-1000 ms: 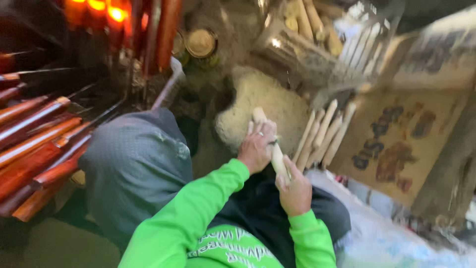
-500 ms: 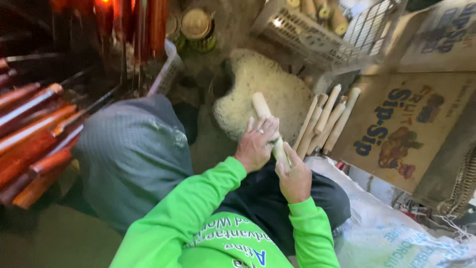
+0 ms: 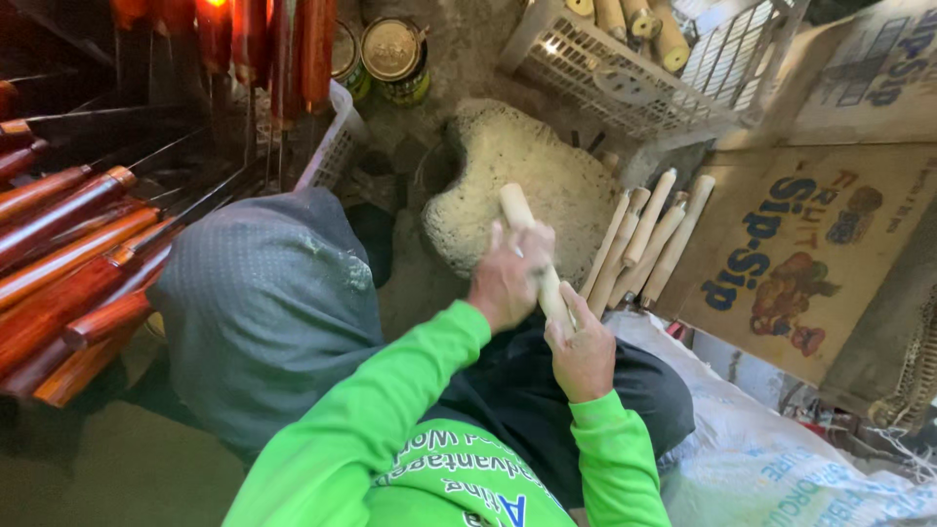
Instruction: The person sits cross-legged and sands a light-colored wooden handle using a sanding block on a stone surface. They repeatedly rub the handle back and forth, rotate it to cover different sides, and inspect the surface before continuing the sanding process.
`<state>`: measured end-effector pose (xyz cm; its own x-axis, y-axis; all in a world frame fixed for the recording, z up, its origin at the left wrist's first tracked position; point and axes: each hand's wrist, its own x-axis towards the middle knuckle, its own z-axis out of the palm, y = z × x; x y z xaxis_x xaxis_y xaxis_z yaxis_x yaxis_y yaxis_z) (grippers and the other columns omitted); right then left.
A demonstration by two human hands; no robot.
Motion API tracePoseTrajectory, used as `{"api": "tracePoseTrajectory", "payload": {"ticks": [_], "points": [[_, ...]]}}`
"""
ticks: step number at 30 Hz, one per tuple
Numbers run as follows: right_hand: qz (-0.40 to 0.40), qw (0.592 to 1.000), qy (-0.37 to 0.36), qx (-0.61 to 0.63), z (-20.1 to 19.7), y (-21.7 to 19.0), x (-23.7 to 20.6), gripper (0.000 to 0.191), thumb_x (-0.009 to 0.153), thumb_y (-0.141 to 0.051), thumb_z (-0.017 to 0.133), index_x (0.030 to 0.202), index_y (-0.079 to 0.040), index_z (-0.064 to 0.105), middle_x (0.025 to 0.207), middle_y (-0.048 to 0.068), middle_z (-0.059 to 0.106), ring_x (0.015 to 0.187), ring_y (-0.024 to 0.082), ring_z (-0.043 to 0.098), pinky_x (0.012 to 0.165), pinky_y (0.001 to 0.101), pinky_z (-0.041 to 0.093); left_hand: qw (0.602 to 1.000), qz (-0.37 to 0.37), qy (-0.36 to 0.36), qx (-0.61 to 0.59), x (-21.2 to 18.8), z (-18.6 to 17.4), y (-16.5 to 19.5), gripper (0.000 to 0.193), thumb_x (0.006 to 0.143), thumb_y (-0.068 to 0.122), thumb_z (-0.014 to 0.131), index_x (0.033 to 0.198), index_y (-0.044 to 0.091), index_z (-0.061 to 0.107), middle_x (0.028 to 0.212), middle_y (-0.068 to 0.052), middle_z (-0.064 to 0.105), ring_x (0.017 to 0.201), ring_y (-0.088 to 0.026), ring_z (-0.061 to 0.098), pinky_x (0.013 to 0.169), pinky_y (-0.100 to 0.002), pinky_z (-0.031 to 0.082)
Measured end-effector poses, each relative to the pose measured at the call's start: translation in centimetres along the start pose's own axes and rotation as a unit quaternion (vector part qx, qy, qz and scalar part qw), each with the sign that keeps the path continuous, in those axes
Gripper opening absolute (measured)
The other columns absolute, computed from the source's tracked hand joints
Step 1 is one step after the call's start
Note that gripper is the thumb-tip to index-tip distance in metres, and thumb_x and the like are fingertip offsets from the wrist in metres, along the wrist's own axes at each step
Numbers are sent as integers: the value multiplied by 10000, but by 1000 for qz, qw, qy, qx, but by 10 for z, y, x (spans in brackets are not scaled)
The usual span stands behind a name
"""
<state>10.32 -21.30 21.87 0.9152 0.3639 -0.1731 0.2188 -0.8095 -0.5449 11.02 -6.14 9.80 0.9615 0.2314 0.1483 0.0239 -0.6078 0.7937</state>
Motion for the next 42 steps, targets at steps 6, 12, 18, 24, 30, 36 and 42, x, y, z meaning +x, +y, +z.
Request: {"api": "tracePoseTrajectory", "payload": {"ticks": [6, 12, 18, 24, 30, 36, 42], "points": [[31, 1000, -2, 1, 0, 1, 2, 484, 863, -125, 697, 1346, -104, 673, 1050, 251, 732, 955, 407, 728, 823, 439, 584, 997, -59, -11, 39, 31, -3, -29, 480, 985, 247, 555, 1431, 70, 574, 1530, -166, 524, 1469, -426, 412, 1245, -588, 262], [81, 996, -24, 25, 0, 2, 2, 501, 845, -148, 702, 1341, -113, 645, 1110, 227, 730, 849, 391, 743, 777, 439, 583, 997, -45, -39, -58, -13, -4, -1, 576, 930, 214, 559, 1482, 51, 533, 1548, -150, 505, 1480, -347, 425, 1244, -613, 226], [101, 994, -28, 20, 1, 5, 2, 492, 864, -154, 699, 1354, -138, 654, 1032, 232, 739, 738, 374, 726, 734, 418, 572, 999, -47, -11, 11, 28, -3, -22, 544, 928, 138, 599, 1458, 43, 527, 1541, -174, 490, 1440, -391, 407, 1187, -604, 256], [39, 999, -9, 27, 2, 7, 2, 469, 872, -143, 705, 1337, -107, 653, 1025, 245, 734, 706, 352, 716, 704, 408, 565, 997, -40, -30, -57, -1, 3, -3, 528, 933, 171, 554, 1450, 62, 541, 1550, -151, 506, 1483, -370, 398, 1235, -603, 239], [-27, 998, 15, 47, 0, 5, 3, 470, 888, -119, 692, 1355, -83, 651, 1048, 242, 740, 887, 353, 741, 776, 396, 578, 996, -89, -3, 6, 37, 0, -23, 522, 983, 249, 523, 1470, 65, 544, 1545, -170, 488, 1481, -368, 384, 1228, -608, 215], [80, 995, -21, 56, 2, 7, 2, 495, 848, -119, 674, 1341, -97, 648, 1094, 217, 748, 777, 312, 755, 765, 376, 579, 997, -47, -61, -6, 15, -11, 5, 589, 944, 236, 545, 1506, 63, 518, 1580, -159, 474, 1516, -362, 385, 1260, -571, 237], [72, 995, -20, 61, 0, 10, 3, 482, 871, -133, 687, 1351, -97, 653, 1071, 214, 754, 912, 301, 772, 823, 376, 577, 994, -92, -45, 29, 29, -20, -7, 464, 997, 257, 561, 1443, 130, 550, 1581, -136, 488, 1509, -359, 397, 1286, -563, 228]]}}
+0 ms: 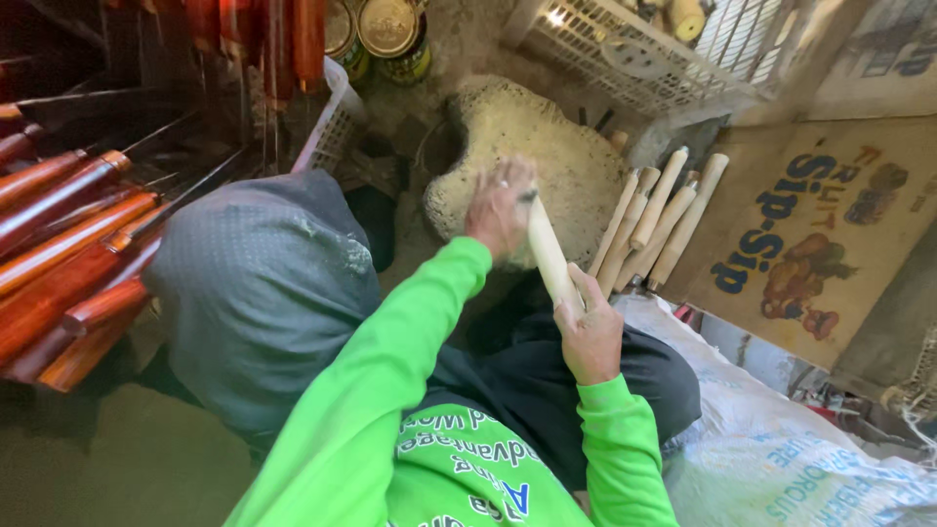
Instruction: The person sits cross-legged and sands a light-colored wooden handle using a sanding block on a stone surface. They repeatedly rub the handle back and forth, rotate it to cover different sides, and inspect the surface before continuing the sanding process.
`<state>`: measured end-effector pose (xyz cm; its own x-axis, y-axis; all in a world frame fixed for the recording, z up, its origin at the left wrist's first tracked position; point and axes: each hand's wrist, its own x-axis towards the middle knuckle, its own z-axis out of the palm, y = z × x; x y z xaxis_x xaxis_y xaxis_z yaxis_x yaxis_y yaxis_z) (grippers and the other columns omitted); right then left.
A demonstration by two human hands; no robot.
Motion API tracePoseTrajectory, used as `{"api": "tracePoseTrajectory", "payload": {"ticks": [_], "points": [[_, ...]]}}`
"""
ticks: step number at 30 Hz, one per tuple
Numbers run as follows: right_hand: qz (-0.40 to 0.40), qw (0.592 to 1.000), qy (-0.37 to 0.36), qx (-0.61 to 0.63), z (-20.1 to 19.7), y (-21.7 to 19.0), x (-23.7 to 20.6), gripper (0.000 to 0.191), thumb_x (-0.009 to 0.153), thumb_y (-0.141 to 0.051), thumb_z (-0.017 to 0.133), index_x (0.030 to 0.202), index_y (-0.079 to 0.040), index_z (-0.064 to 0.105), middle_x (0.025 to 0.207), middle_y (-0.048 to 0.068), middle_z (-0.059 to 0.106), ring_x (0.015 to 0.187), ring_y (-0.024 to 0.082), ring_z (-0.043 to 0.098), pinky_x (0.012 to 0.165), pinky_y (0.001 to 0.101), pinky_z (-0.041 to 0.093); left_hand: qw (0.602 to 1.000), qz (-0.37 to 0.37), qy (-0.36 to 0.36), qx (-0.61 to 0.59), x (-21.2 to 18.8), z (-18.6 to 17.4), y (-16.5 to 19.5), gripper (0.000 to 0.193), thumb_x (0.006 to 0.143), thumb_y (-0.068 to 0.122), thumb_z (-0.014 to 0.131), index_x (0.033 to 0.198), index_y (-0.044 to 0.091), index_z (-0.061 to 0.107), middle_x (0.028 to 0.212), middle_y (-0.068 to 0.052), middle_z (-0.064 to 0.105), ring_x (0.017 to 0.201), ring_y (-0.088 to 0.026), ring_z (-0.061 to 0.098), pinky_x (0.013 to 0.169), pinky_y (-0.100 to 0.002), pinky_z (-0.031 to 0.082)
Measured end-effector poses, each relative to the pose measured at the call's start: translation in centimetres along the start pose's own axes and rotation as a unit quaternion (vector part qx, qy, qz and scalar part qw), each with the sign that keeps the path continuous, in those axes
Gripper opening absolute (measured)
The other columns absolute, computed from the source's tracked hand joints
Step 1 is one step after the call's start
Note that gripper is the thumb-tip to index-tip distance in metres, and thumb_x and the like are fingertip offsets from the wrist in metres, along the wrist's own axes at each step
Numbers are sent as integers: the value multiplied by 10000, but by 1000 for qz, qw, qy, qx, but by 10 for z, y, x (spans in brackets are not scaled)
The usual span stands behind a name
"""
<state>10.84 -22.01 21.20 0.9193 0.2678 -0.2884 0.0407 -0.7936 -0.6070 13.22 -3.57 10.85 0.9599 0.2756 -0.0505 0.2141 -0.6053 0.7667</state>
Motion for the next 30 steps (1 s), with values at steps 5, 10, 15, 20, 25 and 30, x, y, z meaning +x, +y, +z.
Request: {"api": "tracePoseTrajectory", "payload": {"ticks": [5, 10, 15, 20, 25, 30], "points": [[-72, 997, 2, -15, -10, -9, -8, 562, 833, -143, 707, 1383, -84, 609, 1137, 226, 725, 992, 368, 733, 858, 420, 569, 999, 11, 34, 2, 43, 2, -19, 572, 951, 253, 565, 1491, 69, 511, 1550, -184, 479, 1470, -387, 388, 1228, -568, 208], [-49, 980, -24, -189, -10, -18, -20, 638, 861, -227, 697, 1475, -162, 535, 1079, 180, 688, 863, 426, 688, 743, 508, 550, 999, 27, 24, 15, 40, 0, -9, 532, 978, 261, 555, 1483, 98, 518, 1552, -154, 492, 1476, -364, 420, 1249, -567, 225], [-53, 978, -3, -201, -1, -13, -18, 635, 854, -256, 711, 1458, -172, 536, 1057, 173, 685, 844, 428, 687, 729, 505, 558, 992, 92, -42, 78, -28, -8, 26, 487, 972, 155, 537, 1444, 34, 555, 1492, -151, 546, 1437, -376, 479, 1236, -612, 275], [-65, 983, -8, -171, 2, -3, -16, 647, 859, -226, 692, 1474, -105, 529, 1101, 189, 692, 855, 421, 693, 731, 493, 559, 991, 118, -28, -61, -44, 8, 11, 448, 901, 134, 590, 1348, 142, 626, 1491, -76, 594, 1455, -342, 477, 1214, -654, 229], [-66, 987, 11, -148, 1, -2, -14, 573, 884, -190, 675, 1436, -73, 578, 1089, 232, 702, 935, 420, 699, 799, 470, 561, 996, 72, 42, -17, 10, 22, -12, 528, 931, 195, 607, 1441, 63, 574, 1514, -162, 515, 1423, -405, 408, 1181, -665, 225], [-85, 991, 22, -99, 0, -4, -12, 558, 873, -171, 667, 1410, -42, 588, 1163, 265, 701, 1000, 410, 703, 841, 452, 561, 994, 95, 17, -42, -34, 34, 1, 422, 891, 176, 599, 1313, 187, 605, 1532, -103, 553, 1491, -372, 416, 1237, -633, 237]]}}
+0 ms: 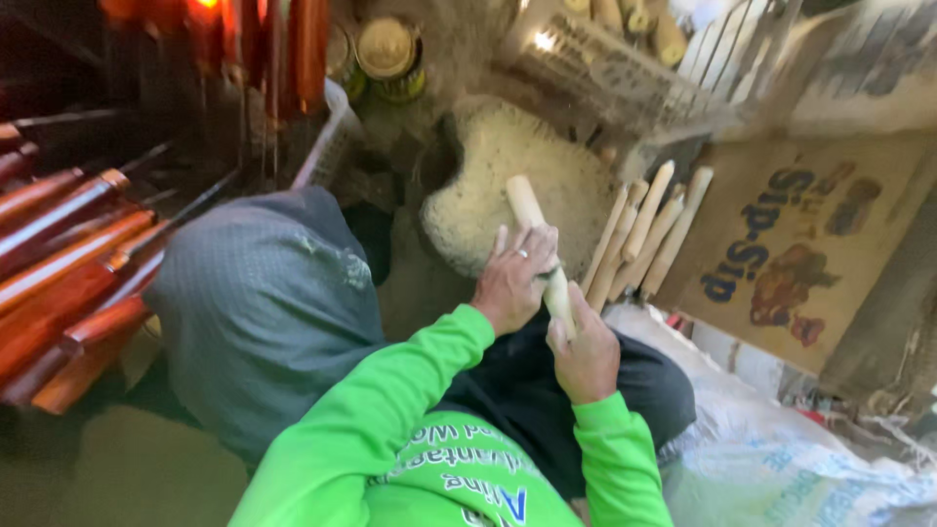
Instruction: The person sits cross-legged and sands a light-colored wooden handle using a sanding block on a stone surface. They repeatedly rub the handle back and forth, rotate it to cover different sides, and inspect the surface before continuing the sanding process.
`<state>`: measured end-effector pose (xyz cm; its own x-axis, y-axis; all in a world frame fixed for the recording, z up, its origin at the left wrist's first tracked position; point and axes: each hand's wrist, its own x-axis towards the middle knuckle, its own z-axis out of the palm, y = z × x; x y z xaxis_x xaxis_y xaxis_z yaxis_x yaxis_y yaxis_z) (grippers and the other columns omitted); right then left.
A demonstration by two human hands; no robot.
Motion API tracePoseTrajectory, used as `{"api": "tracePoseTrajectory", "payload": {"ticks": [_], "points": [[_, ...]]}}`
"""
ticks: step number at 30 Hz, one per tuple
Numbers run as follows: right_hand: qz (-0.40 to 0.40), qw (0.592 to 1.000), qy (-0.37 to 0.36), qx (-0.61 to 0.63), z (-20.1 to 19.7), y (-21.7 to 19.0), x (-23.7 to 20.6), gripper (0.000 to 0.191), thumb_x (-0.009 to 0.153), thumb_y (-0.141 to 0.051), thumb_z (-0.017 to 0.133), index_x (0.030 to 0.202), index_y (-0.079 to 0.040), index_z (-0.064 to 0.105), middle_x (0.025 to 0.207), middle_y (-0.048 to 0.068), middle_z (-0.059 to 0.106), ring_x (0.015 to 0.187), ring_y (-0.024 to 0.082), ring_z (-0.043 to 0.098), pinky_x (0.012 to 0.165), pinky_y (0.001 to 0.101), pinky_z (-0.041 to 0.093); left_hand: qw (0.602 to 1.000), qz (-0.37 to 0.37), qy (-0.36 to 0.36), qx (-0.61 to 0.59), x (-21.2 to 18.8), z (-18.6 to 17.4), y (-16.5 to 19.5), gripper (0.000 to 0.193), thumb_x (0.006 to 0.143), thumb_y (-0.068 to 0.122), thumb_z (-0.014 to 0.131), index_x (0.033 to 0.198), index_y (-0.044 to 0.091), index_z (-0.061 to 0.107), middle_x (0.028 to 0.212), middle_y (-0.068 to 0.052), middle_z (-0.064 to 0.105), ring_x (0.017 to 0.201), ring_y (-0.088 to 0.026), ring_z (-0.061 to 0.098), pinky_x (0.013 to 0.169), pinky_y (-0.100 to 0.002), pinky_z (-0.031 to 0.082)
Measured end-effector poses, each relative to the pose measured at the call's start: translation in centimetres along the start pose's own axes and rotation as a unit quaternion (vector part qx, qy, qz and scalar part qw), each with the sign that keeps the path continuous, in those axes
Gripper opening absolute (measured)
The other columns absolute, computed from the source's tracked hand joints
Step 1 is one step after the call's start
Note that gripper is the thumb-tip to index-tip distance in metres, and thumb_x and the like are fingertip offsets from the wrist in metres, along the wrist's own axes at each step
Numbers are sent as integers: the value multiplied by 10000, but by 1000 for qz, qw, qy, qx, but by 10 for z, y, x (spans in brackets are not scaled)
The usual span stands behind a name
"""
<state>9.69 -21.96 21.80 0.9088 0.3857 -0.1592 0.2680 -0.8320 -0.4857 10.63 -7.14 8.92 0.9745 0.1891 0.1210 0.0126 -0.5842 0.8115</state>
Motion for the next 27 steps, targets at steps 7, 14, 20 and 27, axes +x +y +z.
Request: {"api": "tracePoseTrajectory", "payload": {"ticks": [7, 14, 20, 27], "points": [[41, 999, -12, 8, -2, 0, 1, 539, 883, -166, 651, 1404, -37, 598, 1157, 269, 703, 997, 402, 712, 853, 440, 563, 995, -98, 5, 14, 44, -13, -19, 482, 979, 228, 577, 1444, 100, 560, 1509, -133, 543, 1429, -399, 444, 1223, -645, 244], [39, 999, -13, 20, -2, 1, 2, 553, 869, -157, 660, 1402, -27, 593, 1130, 275, 704, 977, 415, 712, 841, 443, 565, 997, -29, 34, -62, 15, -6, 2, 573, 950, 227, 572, 1490, 44, 514, 1525, -164, 502, 1440, -406, 427, 1196, -647, 237], [52, 998, -19, 20, -3, 3, 3, 538, 877, -157, 658, 1398, -38, 605, 1117, 276, 708, 974, 418, 713, 830, 451, 563, 992, -117, 10, 45, 59, -14, -20, 555, 853, 155, 625, 1404, 114, 575, 1502, -127, 548, 1436, -373, 451, 1240, -584, 261], [19, 999, 2, 50, -4, 4, 5, 520, 879, -160, 663, 1381, -36, 612, 1120, 280, 712, 989, 408, 723, 846, 442, 571, 999, -32, 33, -28, 25, -4, 2, 562, 882, 148, 592, 1436, 60, 558, 1530, -156, 516, 1438, -389, 444, 1212, -617, 218]]}}
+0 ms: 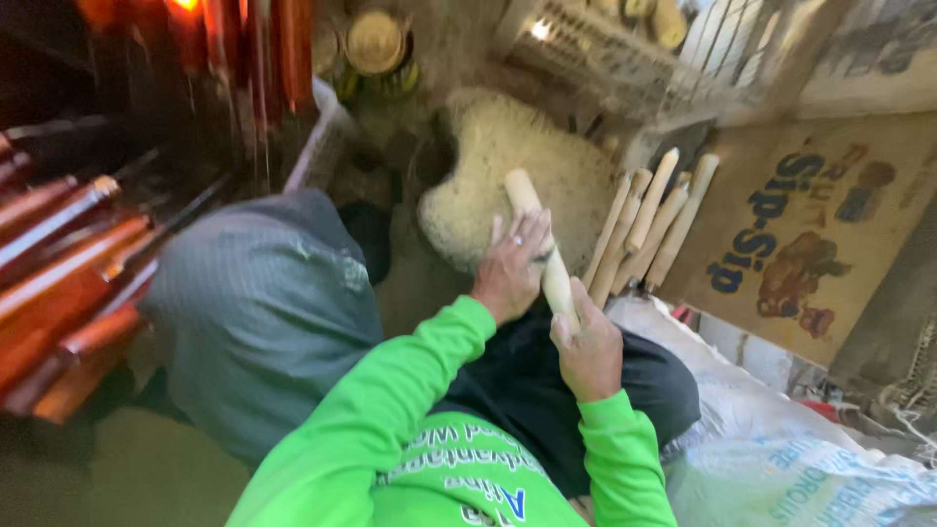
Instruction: The person sits cross-legged and sands a light-colored wooden handle using a sanding block on a stone surface. They repeatedly rub the handle back and forth, rotate it to cover different sides, and inspect the surface before continuing the sanding process.
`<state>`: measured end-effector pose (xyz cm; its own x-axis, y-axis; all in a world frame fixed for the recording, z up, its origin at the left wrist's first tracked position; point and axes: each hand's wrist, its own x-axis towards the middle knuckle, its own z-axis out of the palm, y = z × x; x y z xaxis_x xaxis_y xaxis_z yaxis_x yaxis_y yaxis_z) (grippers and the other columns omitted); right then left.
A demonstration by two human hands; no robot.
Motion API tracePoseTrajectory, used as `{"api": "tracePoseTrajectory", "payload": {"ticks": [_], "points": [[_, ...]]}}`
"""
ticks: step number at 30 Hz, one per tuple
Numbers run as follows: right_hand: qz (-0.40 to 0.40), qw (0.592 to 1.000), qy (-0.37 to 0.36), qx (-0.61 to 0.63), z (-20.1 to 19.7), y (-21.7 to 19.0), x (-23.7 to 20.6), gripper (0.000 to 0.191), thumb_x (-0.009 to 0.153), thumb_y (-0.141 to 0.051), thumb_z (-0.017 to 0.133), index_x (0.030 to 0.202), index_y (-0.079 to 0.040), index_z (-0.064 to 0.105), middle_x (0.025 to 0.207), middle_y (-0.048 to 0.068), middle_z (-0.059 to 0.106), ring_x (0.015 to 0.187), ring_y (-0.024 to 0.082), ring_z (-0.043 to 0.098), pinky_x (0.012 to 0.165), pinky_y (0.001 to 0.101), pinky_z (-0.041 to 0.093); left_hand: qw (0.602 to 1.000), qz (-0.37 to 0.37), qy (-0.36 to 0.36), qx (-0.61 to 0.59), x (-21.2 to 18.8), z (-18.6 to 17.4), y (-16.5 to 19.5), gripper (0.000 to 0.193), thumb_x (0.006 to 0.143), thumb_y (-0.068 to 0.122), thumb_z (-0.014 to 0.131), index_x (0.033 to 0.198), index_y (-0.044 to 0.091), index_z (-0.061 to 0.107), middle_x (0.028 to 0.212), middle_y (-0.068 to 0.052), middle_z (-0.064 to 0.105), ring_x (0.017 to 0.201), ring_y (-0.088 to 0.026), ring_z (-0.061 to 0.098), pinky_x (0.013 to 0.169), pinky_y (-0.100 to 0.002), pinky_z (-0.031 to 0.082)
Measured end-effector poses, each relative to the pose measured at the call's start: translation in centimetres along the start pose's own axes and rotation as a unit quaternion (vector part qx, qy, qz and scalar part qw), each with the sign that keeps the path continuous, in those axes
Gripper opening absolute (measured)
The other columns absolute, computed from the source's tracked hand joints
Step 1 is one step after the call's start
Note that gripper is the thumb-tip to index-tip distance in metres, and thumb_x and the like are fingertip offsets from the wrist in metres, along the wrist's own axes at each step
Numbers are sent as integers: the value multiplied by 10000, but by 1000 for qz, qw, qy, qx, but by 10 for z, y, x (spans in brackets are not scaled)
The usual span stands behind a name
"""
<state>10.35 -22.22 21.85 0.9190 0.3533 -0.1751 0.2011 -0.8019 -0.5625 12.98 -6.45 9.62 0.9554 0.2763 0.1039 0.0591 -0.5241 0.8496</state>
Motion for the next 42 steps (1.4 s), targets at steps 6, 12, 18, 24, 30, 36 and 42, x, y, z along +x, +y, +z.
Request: {"api": "tracePoseTrajectory", "payload": {"ticks": [6, 12, 18, 24, 30, 36, 42], "points": [[55, 998, -9, -10, -1, 0, 1, 519, 876, -168, 674, 1382, -66, 629, 1101, 265, 722, 965, 402, 732, 831, 435, 573, 994, -89, -31, 54, 31, -7, -18, 403, 928, 182, 600, 1322, 114, 646, 1445, -145, 568, 1360, -376, 490, 1234, -597, 259], [45, 999, -27, -10, 1, 8, 0, 529, 870, -169, 665, 1385, -53, 626, 1122, 266, 719, 988, 411, 717, 846, 440, 565, 998, -8, -53, 29, 2, -18, 15, 535, 920, 193, 613, 1439, 69, 570, 1512, -110, 545, 1456, -348, 445, 1239, -588, 263], [101, 994, -33, 16, -2, 15, 1, 535, 882, -171, 657, 1406, -71, 619, 1114, 244, 737, 999, 335, 756, 888, 388, 569, 994, -46, -46, 87, 23, -25, 7, 576, 923, 235, 578, 1482, 104, 541, 1572, -114, 486, 1489, -331, 391, 1244, -580, 179], [0, 994, -10, 106, -15, 2, 0, 669, 816, -107, 681, 1464, -40, 530, 1214, 261, 710, 1038, 351, 719, 903, 398, 531, 990, -82, -74, 85, 78, -20, -18, 561, 956, 267, 556, 1498, 133, 504, 1585, -112, 467, 1500, -327, 368, 1263, -549, 162], [-19, 1000, -13, -13, -13, -10, -2, 655, 848, -130, 694, 1482, -83, 538, 1153, 271, 703, 1004, 395, 708, 867, 414, 549, 996, -47, -50, 55, 31, -31, 28, 484, 970, 198, 545, 1439, 74, 546, 1506, -186, 508, 1399, -408, 415, 1198, -553, 260], [-62, 998, 1, 30, -9, -2, -3, 661, 860, -140, 681, 1492, -40, 516, 1129, 305, 694, 927, 388, 720, 795, 419, 560, 996, 57, -59, -25, -22, -12, 26, 343, 817, 78, 563, 1136, 102, 689, 1384, -93, 614, 1346, -334, 550, 1148, -672, 283], [74, 997, -21, 28, -8, 5, -4, 606, 864, -134, 668, 1463, -93, 583, 858, 245, 697, 671, 299, 679, 678, 383, 548, 997, 6, -38, 74, 38, 1, -17, 588, 856, 159, 616, 1441, 101, 583, 1543, -144, 477, 1444, -391, 400, 1193, -618, 187]]}}
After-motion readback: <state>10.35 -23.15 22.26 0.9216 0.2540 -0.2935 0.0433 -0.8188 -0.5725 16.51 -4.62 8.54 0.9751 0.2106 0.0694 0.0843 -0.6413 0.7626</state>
